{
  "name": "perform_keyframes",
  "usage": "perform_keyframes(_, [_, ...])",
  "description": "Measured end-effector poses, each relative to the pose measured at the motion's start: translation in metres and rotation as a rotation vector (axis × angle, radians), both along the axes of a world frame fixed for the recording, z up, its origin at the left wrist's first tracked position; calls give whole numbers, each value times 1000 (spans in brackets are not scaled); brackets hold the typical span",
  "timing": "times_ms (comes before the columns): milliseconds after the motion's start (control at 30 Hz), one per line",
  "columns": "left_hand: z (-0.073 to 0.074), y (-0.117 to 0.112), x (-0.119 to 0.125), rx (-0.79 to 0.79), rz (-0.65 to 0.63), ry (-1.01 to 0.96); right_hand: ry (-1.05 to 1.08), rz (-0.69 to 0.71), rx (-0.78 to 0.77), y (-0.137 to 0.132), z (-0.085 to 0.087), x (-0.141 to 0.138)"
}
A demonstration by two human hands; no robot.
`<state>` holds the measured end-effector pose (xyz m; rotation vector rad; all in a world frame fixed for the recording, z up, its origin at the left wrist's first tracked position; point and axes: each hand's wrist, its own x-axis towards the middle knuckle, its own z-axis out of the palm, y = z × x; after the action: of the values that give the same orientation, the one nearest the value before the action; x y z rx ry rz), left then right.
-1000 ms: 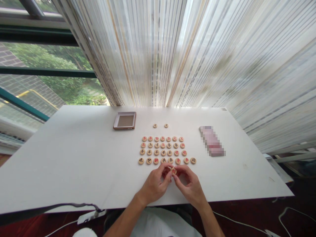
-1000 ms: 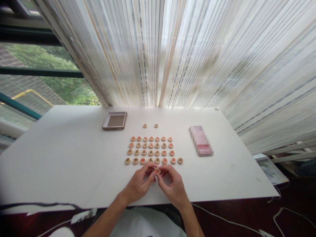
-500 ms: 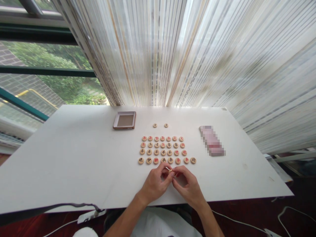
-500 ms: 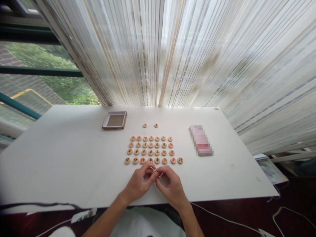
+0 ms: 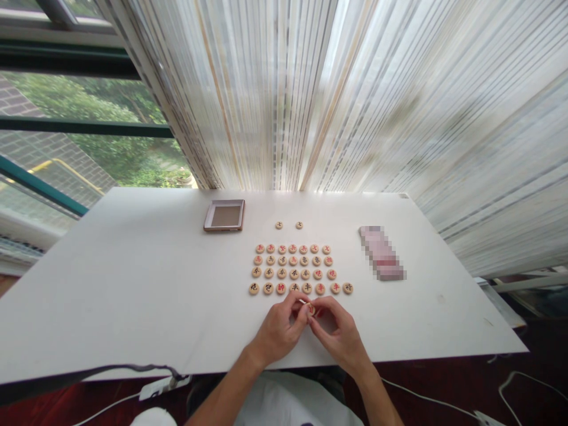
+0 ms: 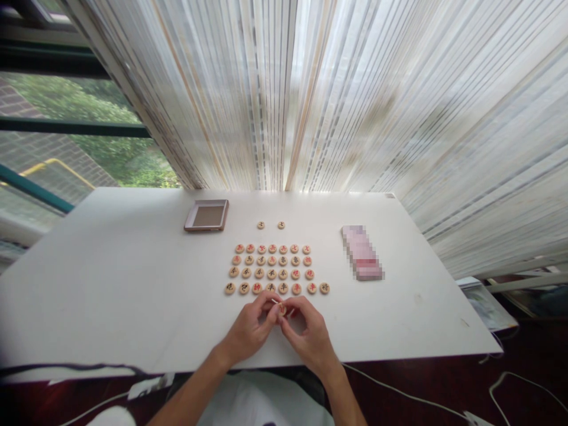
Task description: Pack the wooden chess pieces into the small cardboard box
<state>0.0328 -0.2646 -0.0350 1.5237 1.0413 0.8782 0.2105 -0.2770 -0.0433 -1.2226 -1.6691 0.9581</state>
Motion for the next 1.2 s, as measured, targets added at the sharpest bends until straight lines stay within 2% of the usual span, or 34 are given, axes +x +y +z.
perform_keyframes(400, [1, 0, -1, 32, -7, -34, 35, -21, -8, 0, -1, 1])
perform_keyframes(633, [0, -1, -1, 70, -5, 30, 100, -29, -62, 0, -5, 3])
perform_keyframes(1200, [2, -1, -1, 170, -64, 106, 77, -98, -99, 1, -10, 5])
